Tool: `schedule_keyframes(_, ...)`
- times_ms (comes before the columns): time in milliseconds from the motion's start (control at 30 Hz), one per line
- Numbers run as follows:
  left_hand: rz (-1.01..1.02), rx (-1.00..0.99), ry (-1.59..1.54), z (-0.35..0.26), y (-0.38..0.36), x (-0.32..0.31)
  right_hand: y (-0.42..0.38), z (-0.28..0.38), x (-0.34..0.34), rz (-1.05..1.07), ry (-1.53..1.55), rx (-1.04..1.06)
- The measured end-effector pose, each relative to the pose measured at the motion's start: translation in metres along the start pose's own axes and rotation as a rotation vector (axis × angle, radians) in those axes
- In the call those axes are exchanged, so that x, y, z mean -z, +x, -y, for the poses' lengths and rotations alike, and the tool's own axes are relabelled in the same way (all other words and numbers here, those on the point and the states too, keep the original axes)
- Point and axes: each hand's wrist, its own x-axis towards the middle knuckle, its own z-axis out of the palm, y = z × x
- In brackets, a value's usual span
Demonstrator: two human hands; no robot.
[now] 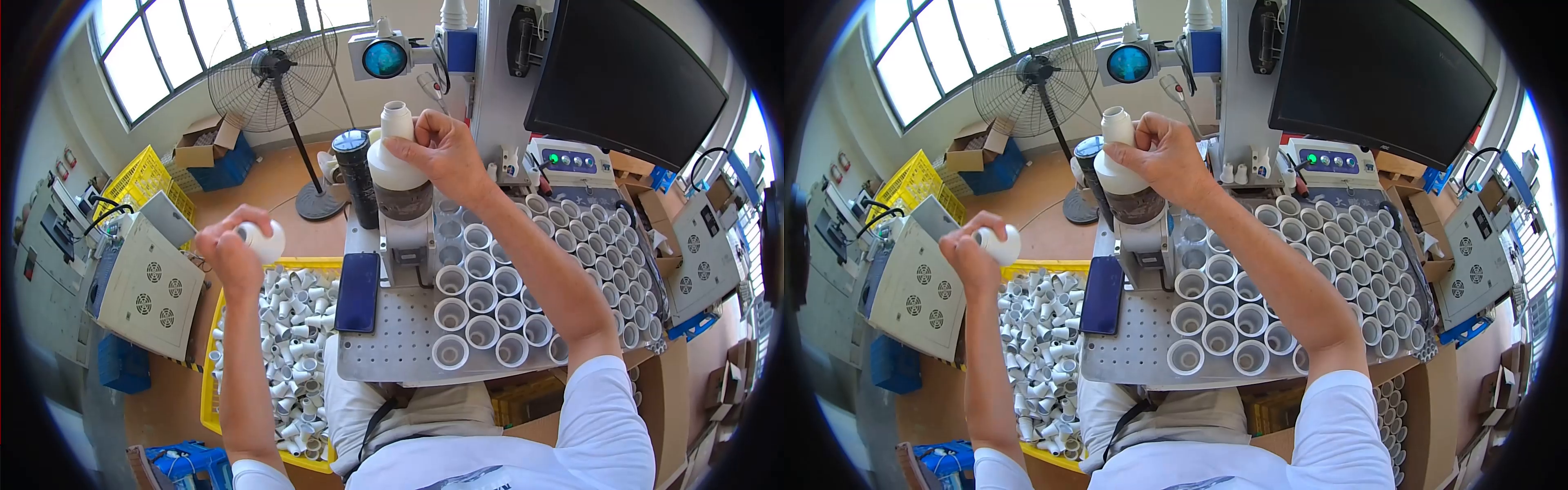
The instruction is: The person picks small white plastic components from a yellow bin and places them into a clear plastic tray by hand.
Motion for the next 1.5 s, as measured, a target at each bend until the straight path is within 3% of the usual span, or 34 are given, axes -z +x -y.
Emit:
schedule_keyframes(100, -0.018, 0.135, 0.03, 0.076, -0.038, 0.049, -0.009, -0.005, 0.008, 0.02, -0.022, 0.02)
schedule_keyframes(167, 0.009, 0.279, 0.13, 0.143, -0.064, 0.097, -0.019, -0.016, 0.024, -0.114, -0.151, 0.216)
schedule_keyframes(200, -0.012, 0.295, 0.19, 0.178, -0.078, 0.12, -0.027, -0.012, 0.034, -0.115, -0.161, 0.208)
schedule_keyframes(267, -0.032, 0.316, 0.247, 0.213, -0.108, 0.143, -0.046, 0.001, 0.058, 0.073, -0.605, -0.123)
schedule_keyframes(300, -0.068, 0.327, 0.361, 0.219, -0.118, 0.149, -0.051, -0.017, 0.067, 0.217, -0.658, -0.127)
schedule_keyframes(333, -0.106, 0.332, 0.475, 0.223, -0.124, 0.152, -0.06, -0.041, 0.072, 0.333, -0.776, -0.161)
schedule_keyframes(400, 0.011, 0.311, 0.438, 0.21, -0.139, 0.135, -0.073, -0.059, 0.07, 0.544, -1.003, -0.234)
schedule_keyframes(433, -0.002, 0.147, 0.351, 0.192, -0.146, 0.111, -0.079, -0.058, 0.065, 0.641, -1.112, -0.271)
schedule_keyframes(467, 0.047, 0.156, 0.281, 0.163, -0.151, 0.089, -0.081, -0.061, 0.061, 0.632, -1.114, -0.251)
schedule_keyframes(533, 0.151, 0.193, 0.113, 0.125, -0.162, 0.05, -0.084, -0.068, 0.059, 0.807, -1.194, -0.349)
schedule_keyframes(633, 0.327, 0.084, -0.137, 0.072, -0.185, -0.006, -0.079, -0.067, 0.062, 0.863, -1.239, -0.295)
schedule_keyframes(800, 0.612, 0.095, -0.303, 0.033, -0.229, -0.071, -0.046, -0.056, 0.079, 0.742, -1.015, -0.435)
schedule_keyframes(900, 0.717, 0.077, -0.299, 0.036, -0.242, -0.093, -0.032, -0.083, 0.089, 0.445, -0.844, -0.315)
schedule_keyframes(967, 0.805, 0.28, -0.218, 0.038, -0.244, -0.096, -0.031, -0.104, 0.091, 0.364, -0.657, -0.396)
schedule_keyframes(1000, 0.805, 0.279, -0.214, 0.039, -0.245, -0.094, -0.031, -0.116, 0.091, 0.286, -0.473, -0.472)
schedule_keyframes(1033, 0.785, 0.27, -0.231, 0.04, -0.246, -0.092, -0.04, -0.139, 0.091, 0.196, -0.425, -0.375)
schedule_keyframes(1167, 0.758, 0.261, -0.202, 0.034, -0.246, -0.09, -0.065, -0.175, 0.09, 0.07, -0.442, -0.266)
schedule_keyframes(1500, 0.707, 0.3, -0.26, 0.034, -0.248, -0.093, -0.07, -0.172, 0.09, 0.119, -0.453, -0.278)
